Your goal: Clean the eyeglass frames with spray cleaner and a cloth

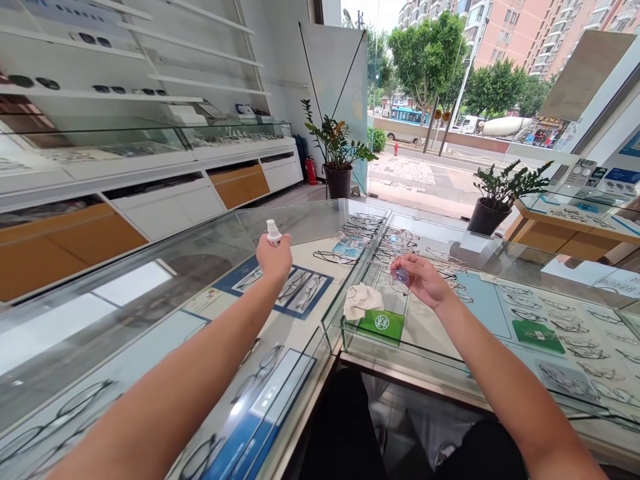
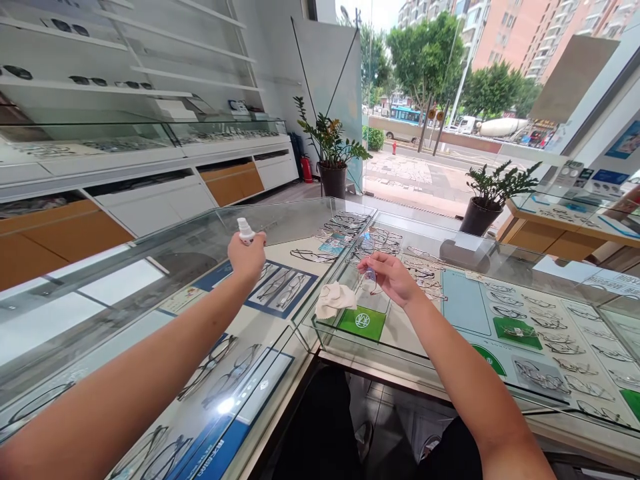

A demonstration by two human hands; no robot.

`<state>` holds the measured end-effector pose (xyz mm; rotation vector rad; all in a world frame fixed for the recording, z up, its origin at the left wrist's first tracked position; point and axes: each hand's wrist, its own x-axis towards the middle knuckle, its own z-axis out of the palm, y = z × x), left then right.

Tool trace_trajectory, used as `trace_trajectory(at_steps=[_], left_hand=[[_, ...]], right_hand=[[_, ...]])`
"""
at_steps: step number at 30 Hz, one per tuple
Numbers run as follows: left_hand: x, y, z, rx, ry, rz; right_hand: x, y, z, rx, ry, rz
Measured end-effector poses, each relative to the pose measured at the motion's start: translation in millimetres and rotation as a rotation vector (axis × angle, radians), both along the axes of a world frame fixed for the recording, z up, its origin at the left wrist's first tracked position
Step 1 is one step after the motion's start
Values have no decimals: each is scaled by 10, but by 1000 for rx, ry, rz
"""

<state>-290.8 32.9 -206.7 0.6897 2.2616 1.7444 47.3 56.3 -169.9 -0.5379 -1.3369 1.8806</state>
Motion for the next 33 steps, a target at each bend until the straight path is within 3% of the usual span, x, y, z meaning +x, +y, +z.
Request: trace_trajectory(at_steps=[18, 24, 29, 33], left_hand=[[42, 15, 14, -14, 71, 8], [186, -47, 87, 129, 316, 168], [355, -121, 74, 299, 664, -2], [580, -169, 101, 376, 944, -361]], right_hand=[[6, -12, 10, -17, 1, 0], [5, -12, 16, -14, -5, -1], [-12, -24, 27, -15, -5, 6], [-20, -30, 34, -21, -6, 1]])
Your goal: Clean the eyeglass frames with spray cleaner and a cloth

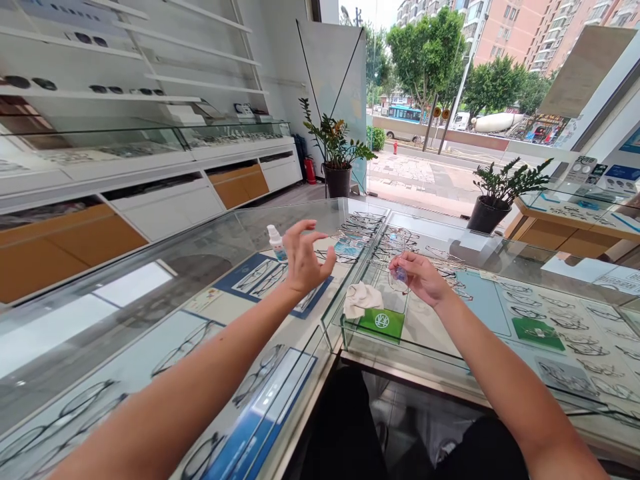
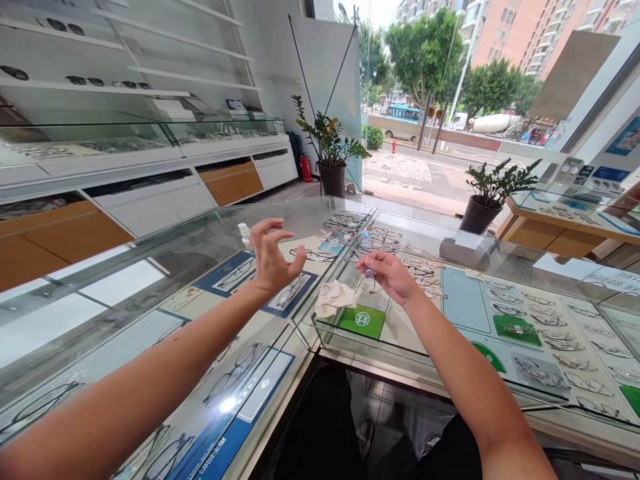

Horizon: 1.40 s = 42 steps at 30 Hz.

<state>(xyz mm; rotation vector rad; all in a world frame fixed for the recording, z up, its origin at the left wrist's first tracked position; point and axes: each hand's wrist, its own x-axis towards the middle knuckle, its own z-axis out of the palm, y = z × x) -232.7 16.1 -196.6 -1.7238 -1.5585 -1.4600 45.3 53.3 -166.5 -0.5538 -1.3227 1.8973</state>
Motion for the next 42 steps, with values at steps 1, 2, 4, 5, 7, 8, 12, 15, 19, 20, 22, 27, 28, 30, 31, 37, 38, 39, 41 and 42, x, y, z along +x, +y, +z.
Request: trace_trajectory(at_steps=[1, 2, 4, 5, 7, 8, 12, 15, 19, 20, 22, 27, 28, 30, 31, 37, 38, 39, 41, 42], left_hand=[[64, -15, 24, -86, 80, -103], [127, -32, 51, -213, 154, -218], [237, -65, 103, -518, 255, -435], [281, -80, 120, -658, 286, -514], [341, -105, 132, -865, 313, -594], [360, -113, 128, -927, 317, -604], [392, -126, 100, -986, 325, -634], [420, -122, 94, -914, 357, -664], [470, -116, 75, -802, 412, -671], [479, -118, 72, -789, 413, -670], [489, -129, 77, -776, 366, -654], [491, -152, 153, -779, -77, -583], [497, -147, 167, -769, -182, -591], [522, -126, 185, -755, -367, -632], [539, -113, 190, -758, -443, -657], [627, -93, 229, -781, -601, -736], [635, -103, 240, -776, -593, -733], [642, -116, 252, -770, -581, -725], [657, -148, 279, -748, -549, -698], [666, -165, 293, -730, -531, -681]], right_hand=[[0, 0, 1, 1, 0, -2], [0, 1, 2, 3, -1, -3], [3, 3, 2, 16, -4, -2], [5, 4, 1, 26, -7, 0], [10, 4, 1, 46, -14, 5], [11, 3, 1, 51, -17, 4], [7, -6, 5, 46, -19, -3], [0, -12, 10, 34, -12, -2], [-3, -12, 14, 39, -6, 2], [-3, -10, 15, 39, -4, 2], [-4, -8, 16, 35, 2, 2], [-12, -20, 17, 33, 6, 5], [-15, -25, 16, 40, 4, 5], [-22, -35, 14, 61, -1, 6], [-24, -38, 12, 73, -3, 6], [-27, -41, -2, 106, -34, -17], [-26, -41, -4, 107, -41, -20], [-26, -42, -4, 109, -46, -23], [-29, -49, -2, 114, -50, -25], [-32, -54, 1, 118, -46, -25]])
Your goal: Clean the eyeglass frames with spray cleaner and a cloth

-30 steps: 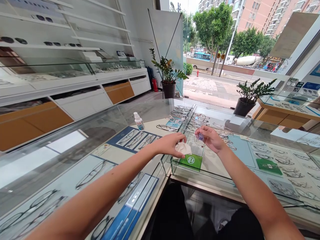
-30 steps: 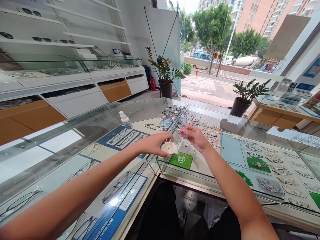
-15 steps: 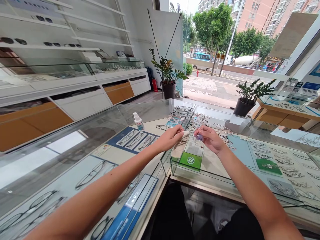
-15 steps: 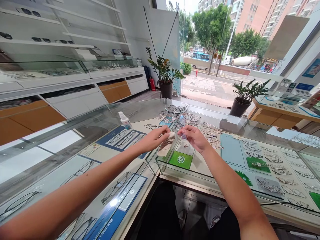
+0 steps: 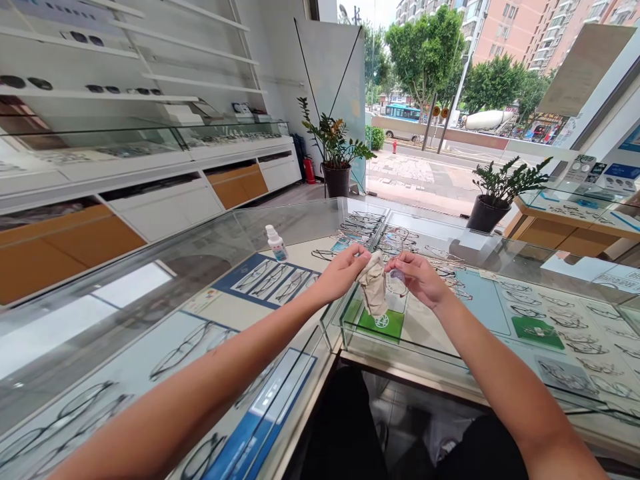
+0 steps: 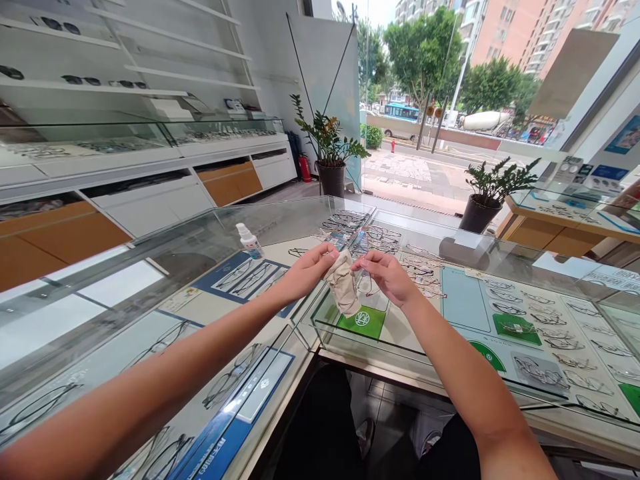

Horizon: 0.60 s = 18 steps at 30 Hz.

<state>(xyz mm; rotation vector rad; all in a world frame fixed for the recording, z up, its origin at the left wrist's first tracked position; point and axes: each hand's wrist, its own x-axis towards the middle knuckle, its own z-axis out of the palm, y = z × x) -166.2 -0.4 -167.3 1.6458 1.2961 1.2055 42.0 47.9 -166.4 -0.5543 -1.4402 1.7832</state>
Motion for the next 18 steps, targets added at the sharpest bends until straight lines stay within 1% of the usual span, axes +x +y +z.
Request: trace_trajectory(at_steps=[3, 5, 10, 12, 16, 18], left_hand=[[30, -50, 46, 47, 40, 32], [49, -80, 76, 38, 48, 29], [81, -140, 140, -104, 49, -19], [87, -152, 158, -131, 43, -12], [78, -133, 172, -80, 9, 27], [65, -116, 175, -34, 8, 20]], right_hand=[[-10, -17, 15, 0, 21, 10], [-14, -26, 25, -15, 28, 18], [-17, -26, 28, -20, 50, 26], [-17, -20, 21, -13, 44, 23], [-12, -7, 7, -8, 16, 14], [-9, -4, 2, -10, 18, 18]])
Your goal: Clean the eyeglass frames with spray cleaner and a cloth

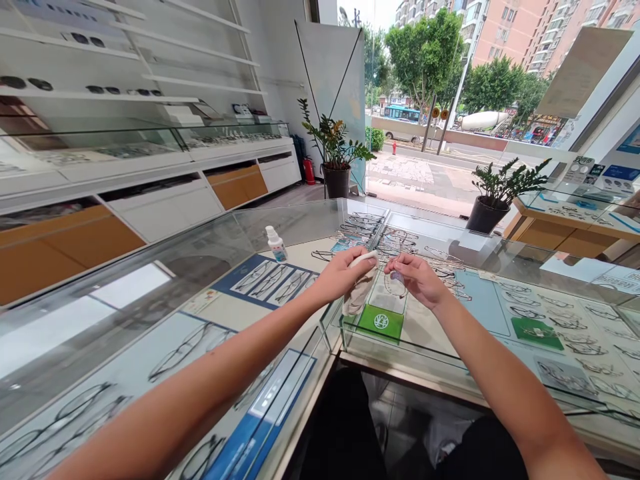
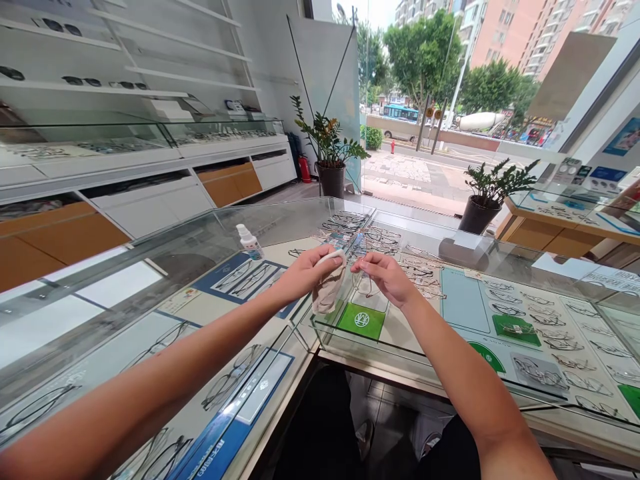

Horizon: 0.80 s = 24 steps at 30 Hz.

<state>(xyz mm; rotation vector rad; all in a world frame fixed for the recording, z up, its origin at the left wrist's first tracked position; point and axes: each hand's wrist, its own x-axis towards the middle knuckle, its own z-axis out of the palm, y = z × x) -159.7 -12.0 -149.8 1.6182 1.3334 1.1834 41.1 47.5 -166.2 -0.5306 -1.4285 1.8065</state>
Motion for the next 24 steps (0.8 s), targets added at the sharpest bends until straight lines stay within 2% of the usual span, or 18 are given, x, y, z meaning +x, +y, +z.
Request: trace_trajectory(at_steps=[6, 14, 20, 24], left_hand=[[-17, 9, -3, 59, -10, -86], [-21, 32, -57, 56, -1, -96], [-10, 22, -67, -24, -59, -111], [1, 14, -72, -58, -109, -110]], right_hand=[[1, -3, 5, 8, -1, 9], [-5, -8, 7, -10, 10, 15], [-2, -15, 4, 3, -17, 26], [-10, -12, -15, 88, -55, 52]])
